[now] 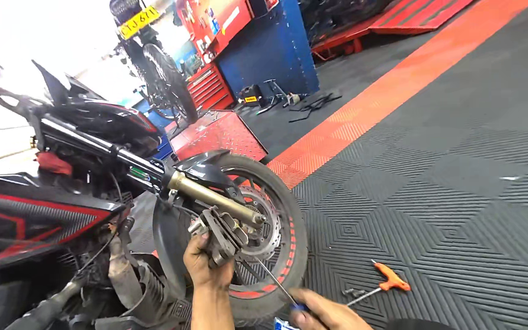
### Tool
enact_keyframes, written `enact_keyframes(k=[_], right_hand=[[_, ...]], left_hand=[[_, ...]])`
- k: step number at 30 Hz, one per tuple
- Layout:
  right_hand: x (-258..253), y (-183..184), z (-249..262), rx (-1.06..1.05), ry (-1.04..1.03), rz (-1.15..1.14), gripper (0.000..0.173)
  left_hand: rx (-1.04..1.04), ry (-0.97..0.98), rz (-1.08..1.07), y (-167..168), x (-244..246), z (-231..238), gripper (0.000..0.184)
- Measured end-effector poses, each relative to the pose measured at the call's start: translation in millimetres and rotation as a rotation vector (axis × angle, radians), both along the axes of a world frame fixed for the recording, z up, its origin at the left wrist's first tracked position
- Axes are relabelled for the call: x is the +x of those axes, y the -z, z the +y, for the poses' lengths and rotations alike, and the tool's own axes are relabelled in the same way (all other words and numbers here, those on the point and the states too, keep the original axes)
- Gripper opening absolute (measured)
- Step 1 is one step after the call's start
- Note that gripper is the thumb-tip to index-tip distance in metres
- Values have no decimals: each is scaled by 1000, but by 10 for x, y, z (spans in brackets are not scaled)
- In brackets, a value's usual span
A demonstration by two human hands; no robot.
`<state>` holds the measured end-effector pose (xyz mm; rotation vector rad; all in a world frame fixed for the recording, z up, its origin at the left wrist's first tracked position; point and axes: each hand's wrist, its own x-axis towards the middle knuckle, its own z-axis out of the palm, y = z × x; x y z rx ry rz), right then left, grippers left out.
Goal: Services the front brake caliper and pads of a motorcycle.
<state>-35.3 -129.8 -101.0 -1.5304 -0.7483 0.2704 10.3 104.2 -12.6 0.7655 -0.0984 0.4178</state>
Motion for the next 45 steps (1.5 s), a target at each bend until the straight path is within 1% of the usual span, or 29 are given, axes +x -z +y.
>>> enact_keyframes(k=[2, 3, 5, 7, 9, 12, 14, 15, 17, 21, 23, 24, 26, 28, 32, 39, 43, 45], right_hand=[[172, -303, 132, 16, -6, 2, 36], [242, -353, 200, -6, -12, 3, 34], [277, -339, 286, -35, -17, -2, 33], [204, -304, 277, -36, -19, 7, 33], [122, -275, 218, -29, -72, 125, 34], [87, -225, 182, 94, -192, 384, 35], [89, -230, 208, 147, -212, 457, 34], [91, -253, 224, 124, -189, 438, 34], [121, -309, 263, 44, -134, 379, 33], [290, -301, 309, -41, -116, 344, 32], [334, -267, 315, -58, -122, 301, 32], [335, -262, 327, -52, -129, 288, 32], [304, -260, 390, 3, -135, 294, 33], [253, -271, 492, 96, -112, 326, 33], [149, -301, 613, 199, -67, 404, 30], [-48, -435, 731, 396, -24, 577, 25], [-163, -500, 883, 494, 56, 628, 22], [-191, -472, 934, 489, 84, 613, 23]], left_hand=[[30, -23, 21, 23, -12, 14, 32], [40, -30, 23, 38, -28, 26, 31], [48, -46, 16, 55, -61, 35, 29], [50, -42, -6, 64, -61, 34, 27], [57, -30, -30, 92, -52, 31, 25], [66, -25, -58, 139, -30, 26, 23], [53, -32, -56, 137, -20, 7, 22], [48, -34, -52, 128, -15, 2, 22], [40, -63, 8, 73, -12, -24, 23], [163, -71, 281, -113, 19, -47, 44], [194, -59, 357, -172, 56, -35, 46], [188, -45, 357, -187, 71, -36, 46], [143, -25, 317, -192, 66, -54, 46], [92, -50, 264, -187, 56, -95, 44], [49, -99, 186, -189, 49, -147, 36], [82, -137, 158, -298, 30, -185, 28], [125, -174, 177, -372, 41, -188, 27], [146, -191, 195, -373, 38, -174, 25]])
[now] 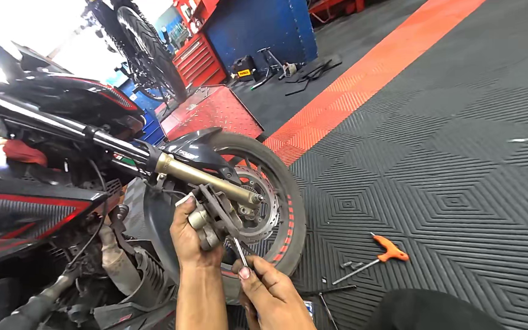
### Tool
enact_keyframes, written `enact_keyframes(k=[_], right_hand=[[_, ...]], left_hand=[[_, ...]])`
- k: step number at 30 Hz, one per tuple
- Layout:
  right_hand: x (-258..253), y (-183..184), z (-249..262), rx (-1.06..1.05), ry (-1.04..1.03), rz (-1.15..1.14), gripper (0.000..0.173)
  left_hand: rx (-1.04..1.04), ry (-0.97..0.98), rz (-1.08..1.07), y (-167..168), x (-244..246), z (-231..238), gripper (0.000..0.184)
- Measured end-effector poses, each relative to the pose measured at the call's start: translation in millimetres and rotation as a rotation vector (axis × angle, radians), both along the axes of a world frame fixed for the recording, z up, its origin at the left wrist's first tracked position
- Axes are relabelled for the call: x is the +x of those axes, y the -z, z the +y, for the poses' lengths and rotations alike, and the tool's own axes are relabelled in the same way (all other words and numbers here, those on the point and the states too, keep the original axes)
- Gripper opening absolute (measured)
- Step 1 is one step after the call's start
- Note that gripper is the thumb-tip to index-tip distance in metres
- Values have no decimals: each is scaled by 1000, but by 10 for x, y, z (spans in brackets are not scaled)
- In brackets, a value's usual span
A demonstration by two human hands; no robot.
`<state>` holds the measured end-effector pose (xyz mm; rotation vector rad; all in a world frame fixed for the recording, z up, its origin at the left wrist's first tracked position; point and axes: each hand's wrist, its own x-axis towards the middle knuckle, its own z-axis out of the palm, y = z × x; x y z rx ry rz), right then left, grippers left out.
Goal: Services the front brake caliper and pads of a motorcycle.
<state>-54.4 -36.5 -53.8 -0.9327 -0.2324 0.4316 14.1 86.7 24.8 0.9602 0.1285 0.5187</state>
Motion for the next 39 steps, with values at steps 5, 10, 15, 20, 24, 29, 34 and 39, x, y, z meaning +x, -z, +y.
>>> enact_keyframes(k=[5, 10, 15, 20, 24, 29, 34, 39], right_hand=[[152, 265, -209, -373, -14, -419, 31], [161, 315, -308, -386, -89, -470, 35], [144, 269, -236, -373, -177, -399, 33], [317, 342, -202, -360, -303, -298, 34], [444, 471, -331, 188, -547, -52, 40], [410, 637, -132, 540, -867, 145, 46], [454, 524, -61, 138, -958, 190, 19], [479, 497, 40, -473, -608, 42, 13]], left_hand=[[42, 82, -10, 263, -83, 184, 31], [-36, 119, -76, 469, -130, 280, 40], [47, 253, -29, 491, -108, 456, 43], [21, 355, 4, 609, -54, 499, 47], [38, 269, -12, 645, -42, 415, 54], [63, 393, -133, 631, -59, 480, 48], [233, 425, -72, 639, -116, 659, 46], [316, 229, 84, 648, -129, 579, 41]])
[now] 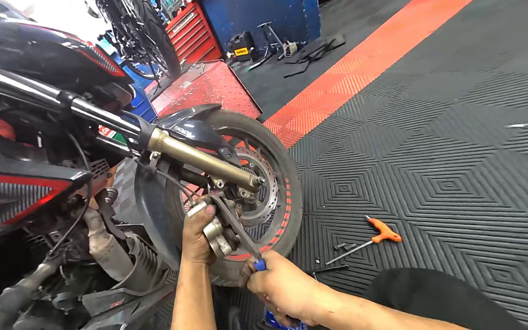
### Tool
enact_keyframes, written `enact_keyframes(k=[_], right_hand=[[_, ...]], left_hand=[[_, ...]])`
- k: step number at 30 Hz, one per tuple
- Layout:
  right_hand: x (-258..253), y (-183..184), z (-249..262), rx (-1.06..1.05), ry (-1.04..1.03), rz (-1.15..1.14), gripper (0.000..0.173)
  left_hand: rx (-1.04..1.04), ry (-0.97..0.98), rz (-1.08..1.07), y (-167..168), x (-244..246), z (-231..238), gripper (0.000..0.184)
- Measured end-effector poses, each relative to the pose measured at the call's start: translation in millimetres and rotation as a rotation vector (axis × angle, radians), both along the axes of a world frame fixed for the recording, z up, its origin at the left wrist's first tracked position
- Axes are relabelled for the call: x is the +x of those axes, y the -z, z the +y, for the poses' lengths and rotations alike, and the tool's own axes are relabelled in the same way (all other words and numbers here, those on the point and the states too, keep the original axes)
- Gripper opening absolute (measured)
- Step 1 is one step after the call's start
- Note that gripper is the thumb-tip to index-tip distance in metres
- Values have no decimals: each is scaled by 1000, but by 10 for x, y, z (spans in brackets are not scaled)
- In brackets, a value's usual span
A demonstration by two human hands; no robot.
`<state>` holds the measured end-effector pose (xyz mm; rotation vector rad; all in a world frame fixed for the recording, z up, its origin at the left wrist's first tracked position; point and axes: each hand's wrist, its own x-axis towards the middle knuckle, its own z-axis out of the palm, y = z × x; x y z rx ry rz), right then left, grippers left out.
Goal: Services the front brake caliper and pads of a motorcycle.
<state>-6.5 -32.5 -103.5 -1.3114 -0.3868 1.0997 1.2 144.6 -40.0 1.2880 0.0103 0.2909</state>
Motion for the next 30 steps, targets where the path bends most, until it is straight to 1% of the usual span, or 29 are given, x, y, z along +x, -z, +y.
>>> enact_keyframes(k=[2, 4, 6, 11, 14, 16, 19, 21, 22, 23, 25, 26, 27, 30], right_hand=[[22, 35, 51, -130, 94, -174, 13], [54, 48, 104, -254, 159, -335, 13], [66, 41, 152, -326, 205, -425, 10], [125, 108, 233, -430, 285, -544, 12], [210, 183, 275, -506, 339, -608, 15], [231, 215, 291, -544, 380, -644, 16], [157, 163, 262, -548, 405, -651, 21], [53, 83, 166, -485, 380, -650, 32], [4, 62, 93, -403, 362, -645, 39], [-36, 59, 6, -268, 339, -620, 43], [-80, 66, -161, 96, 293, -460, 42], [-89, 58, -229, 255, 263, -339, 41], [-90, 40, -282, 368, 235, -228, 41], [-70, -39, -378, 513, 166, -34, 36]], left_hand=[[35, -20, 17, 14, 11, -2, 36], [37, -28, 28, 27, 17, 1, 35], [41, -57, 53, 40, 18, 0, 34], [82, -147, 110, 128, 54, 5, 39], [61, -230, 97, 167, 130, -50, 31], [84, -267, 120, 162, 137, -101, 32], [18, -217, 94, 143, 139, -123, 33], [-82, -128, 47, 110, 124, -121, 35], [-127, -85, 24, 84, 106, -130, 37], [-168, -36, 5, 50, 90, -136, 40], [-228, 28, -10, -32, 69, -151, 43], [-245, 40, -19, -68, 67, -169, 42], [-256, 45, -22, -104, 73, -195, 41], [-294, 96, -48, -167, 97, -247, 39]])
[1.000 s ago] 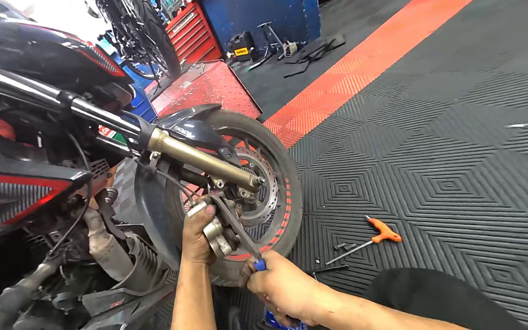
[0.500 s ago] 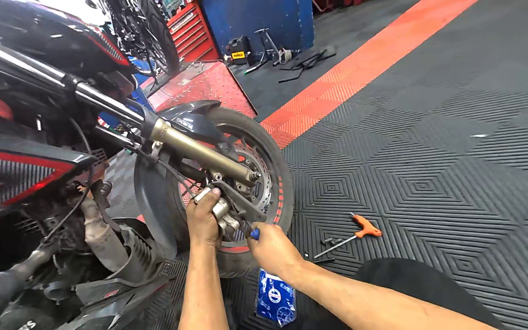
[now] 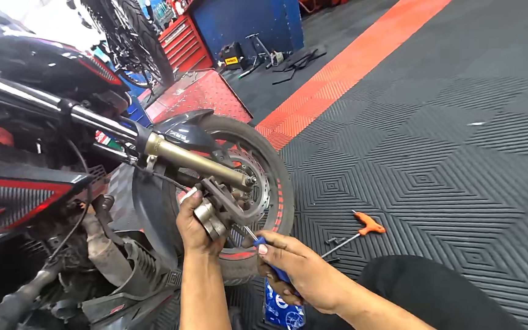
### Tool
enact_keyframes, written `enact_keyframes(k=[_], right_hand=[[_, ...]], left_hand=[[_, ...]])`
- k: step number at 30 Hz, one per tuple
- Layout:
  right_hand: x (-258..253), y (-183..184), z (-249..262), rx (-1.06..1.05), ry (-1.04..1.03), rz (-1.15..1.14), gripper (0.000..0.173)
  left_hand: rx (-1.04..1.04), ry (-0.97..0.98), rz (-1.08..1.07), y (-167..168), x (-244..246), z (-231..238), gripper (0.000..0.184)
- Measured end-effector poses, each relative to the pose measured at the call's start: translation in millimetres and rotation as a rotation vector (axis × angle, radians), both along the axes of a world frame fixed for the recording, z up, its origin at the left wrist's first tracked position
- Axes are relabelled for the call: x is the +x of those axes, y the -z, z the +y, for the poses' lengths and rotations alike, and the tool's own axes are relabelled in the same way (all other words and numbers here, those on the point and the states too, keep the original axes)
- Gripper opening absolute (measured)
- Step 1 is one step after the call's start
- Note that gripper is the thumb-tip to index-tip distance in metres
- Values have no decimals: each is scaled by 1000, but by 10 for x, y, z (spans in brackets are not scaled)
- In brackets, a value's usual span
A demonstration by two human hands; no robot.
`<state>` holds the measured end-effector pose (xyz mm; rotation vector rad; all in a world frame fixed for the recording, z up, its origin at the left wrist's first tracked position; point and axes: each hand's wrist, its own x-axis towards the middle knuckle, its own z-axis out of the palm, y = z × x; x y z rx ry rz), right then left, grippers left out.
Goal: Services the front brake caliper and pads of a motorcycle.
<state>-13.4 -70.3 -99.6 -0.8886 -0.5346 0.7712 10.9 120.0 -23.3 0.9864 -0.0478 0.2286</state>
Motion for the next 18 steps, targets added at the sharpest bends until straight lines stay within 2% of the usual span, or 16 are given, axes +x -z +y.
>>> enact_keyframes(k=[3, 6, 8, 12, 14, 18], right_hand=[[-80, -22, 30, 96, -50, 129, 33], [-243, -31, 144, -90, 162, -52, 36], [-311, -65, 168, -129, 172, -56, 35], [-312, 45, 124, 285, -211, 359, 33], [-300, 142, 156, 382, -289, 411, 33], [-364, 387, 217, 647, -517, 483, 39]], left_hand=[[-13, 21, -24, 16, 1, 29, 44], [1, -5, 3, 21, -28, 86, 54], [54, -43, 22, -6, -69, 122, 56], [174, -47, 63, -69, -151, 189, 49], [176, 8, 69, -99, -170, 201, 46], [168, -55, 75, -154, -154, 124, 49]])
